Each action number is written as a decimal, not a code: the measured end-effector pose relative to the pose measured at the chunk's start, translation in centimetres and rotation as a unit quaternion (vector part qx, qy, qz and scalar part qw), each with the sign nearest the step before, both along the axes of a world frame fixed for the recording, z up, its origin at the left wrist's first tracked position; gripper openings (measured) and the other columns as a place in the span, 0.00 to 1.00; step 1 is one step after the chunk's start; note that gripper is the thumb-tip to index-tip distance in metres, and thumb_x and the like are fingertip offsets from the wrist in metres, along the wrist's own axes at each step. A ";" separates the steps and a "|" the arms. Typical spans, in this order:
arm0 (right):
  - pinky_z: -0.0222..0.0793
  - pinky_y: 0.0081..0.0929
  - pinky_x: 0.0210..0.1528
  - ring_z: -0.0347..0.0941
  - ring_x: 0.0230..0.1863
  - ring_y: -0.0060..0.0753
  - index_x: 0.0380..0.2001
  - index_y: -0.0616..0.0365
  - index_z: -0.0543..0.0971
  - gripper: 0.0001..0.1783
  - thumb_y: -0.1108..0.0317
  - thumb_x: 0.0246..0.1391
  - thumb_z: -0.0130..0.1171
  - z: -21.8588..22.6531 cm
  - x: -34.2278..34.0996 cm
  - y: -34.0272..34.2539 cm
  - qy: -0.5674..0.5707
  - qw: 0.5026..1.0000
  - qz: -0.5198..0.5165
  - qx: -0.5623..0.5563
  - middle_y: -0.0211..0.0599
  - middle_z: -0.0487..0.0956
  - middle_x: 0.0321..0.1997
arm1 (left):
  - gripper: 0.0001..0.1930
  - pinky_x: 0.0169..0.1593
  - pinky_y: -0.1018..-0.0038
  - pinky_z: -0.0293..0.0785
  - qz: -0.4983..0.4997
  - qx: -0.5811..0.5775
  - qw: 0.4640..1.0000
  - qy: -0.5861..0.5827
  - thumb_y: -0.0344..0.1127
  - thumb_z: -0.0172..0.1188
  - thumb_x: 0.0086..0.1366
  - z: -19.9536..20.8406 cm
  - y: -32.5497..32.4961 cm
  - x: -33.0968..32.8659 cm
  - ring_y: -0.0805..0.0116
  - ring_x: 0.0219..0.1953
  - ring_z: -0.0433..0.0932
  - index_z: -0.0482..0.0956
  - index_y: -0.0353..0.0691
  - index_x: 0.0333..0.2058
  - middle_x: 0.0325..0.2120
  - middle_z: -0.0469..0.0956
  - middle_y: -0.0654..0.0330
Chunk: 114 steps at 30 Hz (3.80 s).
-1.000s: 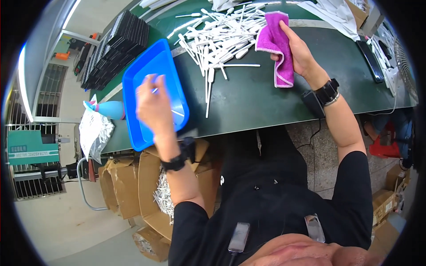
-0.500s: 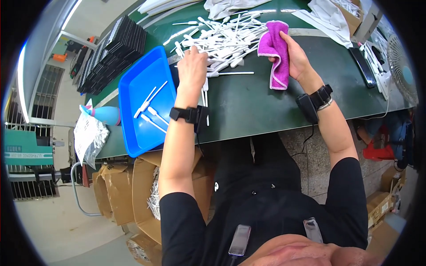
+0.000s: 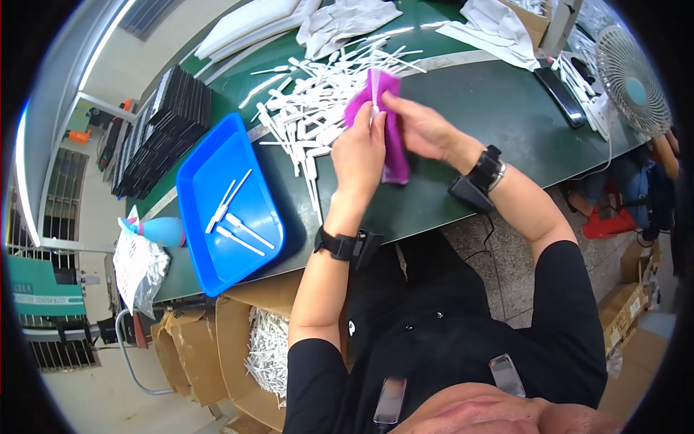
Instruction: The person wipes white plastic components with a purple cloth and places them into a blue tray. They then spray the cloth with a bottle, wipe more components, and empty the tray into a box.
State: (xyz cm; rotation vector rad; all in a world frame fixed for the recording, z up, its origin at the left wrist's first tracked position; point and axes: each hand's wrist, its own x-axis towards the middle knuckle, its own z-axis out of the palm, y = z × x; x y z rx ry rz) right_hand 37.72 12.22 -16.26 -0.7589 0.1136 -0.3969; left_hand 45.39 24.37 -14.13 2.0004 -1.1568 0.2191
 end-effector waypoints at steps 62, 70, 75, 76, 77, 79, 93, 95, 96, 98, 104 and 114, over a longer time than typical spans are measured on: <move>0.61 0.11 0.23 0.65 0.22 0.11 0.49 0.57 0.71 0.16 0.59 0.65 0.46 1.5 -0.7 0.7 0.125 0.988 -0.042 -0.074 0.22 0.72 0.28 | 0.13 0.17 0.83 0.65 -0.056 -0.387 0.788 0.475 0.39 0.59 0.64 -0.1 0.4 6.2 0.77 0.15 0.71 0.75 0.35 0.28 0.16 0.72 0.63; 0.64 0.13 0.21 0.68 0.23 0.12 0.46 0.58 0.72 0.18 0.55 0.66 0.44 0.0 -0.8 0.7 0.078 0.929 -0.067 -0.356 0.19 0.73 0.25 | 0.10 0.21 0.84 0.69 -0.184 -0.221 0.856 0.429 0.37 0.59 0.64 -1.7 -1.1 2.3 0.80 0.20 0.73 0.76 0.34 0.33 0.22 0.75 0.63; 0.65 0.13 0.23 0.70 0.24 0.14 0.45 0.57 0.73 0.19 0.53 0.66 0.43 -0.5 -1.0 -1.2 0.150 0.962 -0.061 -0.221 0.20 0.74 0.26 | 0.11 0.21 0.86 0.69 -0.176 -0.222 0.899 0.334 0.38 0.56 0.66 -1.9 -1.5 1.9 0.81 0.21 0.72 0.76 0.36 0.37 0.26 0.75 0.64; 0.66 0.14 0.25 0.70 0.24 0.15 0.44 0.56 0.73 0.19 0.53 0.66 0.43 -0.6 -1.0 -1.8 0.152 0.961 -0.104 -0.206 0.22 0.74 0.27 | 0.11 0.21 0.86 0.68 -0.166 -0.253 0.880 0.366 0.39 0.55 0.67 -1.5 -1.5 1.9 0.81 0.20 0.72 0.76 0.36 0.37 0.26 0.75 0.64; 0.67 0.15 0.26 0.71 0.25 0.17 0.43 0.56 0.73 0.19 0.52 0.66 0.43 -0.4 -1.0 -2.0 0.157 0.957 -0.147 -0.192 0.23 0.74 0.27 | 0.12 0.21 0.86 0.67 -0.156 -0.284 0.857 0.400 0.40 0.54 0.67 -0.9 -1.4 1.8 0.81 0.20 0.71 0.76 0.36 0.36 0.27 0.74 0.64; 0.67 0.16 0.28 0.71 0.26 0.18 0.42 0.56 0.73 0.18 0.52 0.66 0.43 0.2 -0.7 -2.1 0.118 0.970 -0.164 -0.133 0.24 0.75 0.27 | 0.12 0.21 0.86 0.67 -0.150 -0.312 0.832 0.434 0.41 0.53 0.68 -0.4 -1.2 1.5 0.82 0.19 0.70 0.76 0.36 0.35 0.27 0.74 0.64; 0.59 0.21 0.22 0.59 0.19 0.17 0.35 0.55 0.68 0.15 0.54 0.64 0.46 -0.7 -0.6 -3.1 -0.006 0.984 -0.112 0.140 0.22 0.64 0.19 | 0.12 0.16 0.70 0.67 -0.164 0.018 0.984 0.065 0.41 0.52 0.67 -3.5 -2.4 -2.2 0.67 0.13 0.74 0.70 0.38 0.33 0.12 0.72 0.62; 0.56 0.20 0.21 0.56 0.18 0.17 0.34 0.56 0.68 0.14 0.55 0.64 0.47 -0.1 -1.0 -3.8 -0.007 0.982 -0.127 0.143 0.22 0.62 0.19 | 0.11 0.17 0.69 0.68 -0.099 0.034 0.992 -0.076 0.41 0.52 0.66 -2.7 -2.2 -3.2 0.64 0.14 0.76 0.69 0.38 0.32 0.12 0.73 0.61; 0.53 0.19 0.21 0.53 0.17 0.16 0.33 0.56 0.68 0.14 0.57 0.64 0.47 0.1 -1.0 -3.4 -0.011 0.978 -0.145 0.152 0.21 0.59 0.18 | 0.11 0.18 0.66 0.68 -0.101 0.058 0.987 -0.110 0.41 0.53 0.66 -2.2 -1.6 -3.8 0.60 0.15 0.76 0.69 0.38 0.32 0.12 0.73 0.58; 0.50 0.18 0.20 0.50 0.17 0.15 0.32 0.56 0.67 0.13 0.58 0.64 0.47 -0.3 -1.5 -3.8 -0.008 0.975 -0.149 0.164 0.21 0.57 0.17 | 0.12 0.19 0.62 0.68 -0.102 0.108 0.973 -0.175 0.42 0.55 0.65 -1.1 -0.2 -4.8 0.53 0.17 0.76 0.69 0.39 0.32 0.13 0.73 0.54; 0.51 0.20 0.20 0.50 0.16 0.19 0.32 0.56 0.68 0.14 0.57 0.66 0.44 -1.2 -1.6 -7.3 -0.107 0.970 -0.150 0.160 0.22 0.57 0.17 | 0.09 0.19 0.67 0.70 0.034 0.147 0.974 -0.171 0.40 0.55 0.64 3.5 10.2 -3.3 0.59 0.16 0.77 0.71 0.42 0.31 0.12 0.73 0.58; 0.75 0.36 0.41 0.76 0.36 0.33 0.46 0.59 0.72 0.20 0.54 0.67 0.40 0.7 -1.1 -4.4 0.018 0.991 -0.112 0.074 0.36 0.78 0.38 | 0.11 0.32 0.62 0.73 0.194 0.166 0.933 -0.253 0.43 0.57 0.62 3.3 15.0 5.9 0.56 0.32 0.78 0.78 0.43 0.27 0.26 0.78 0.53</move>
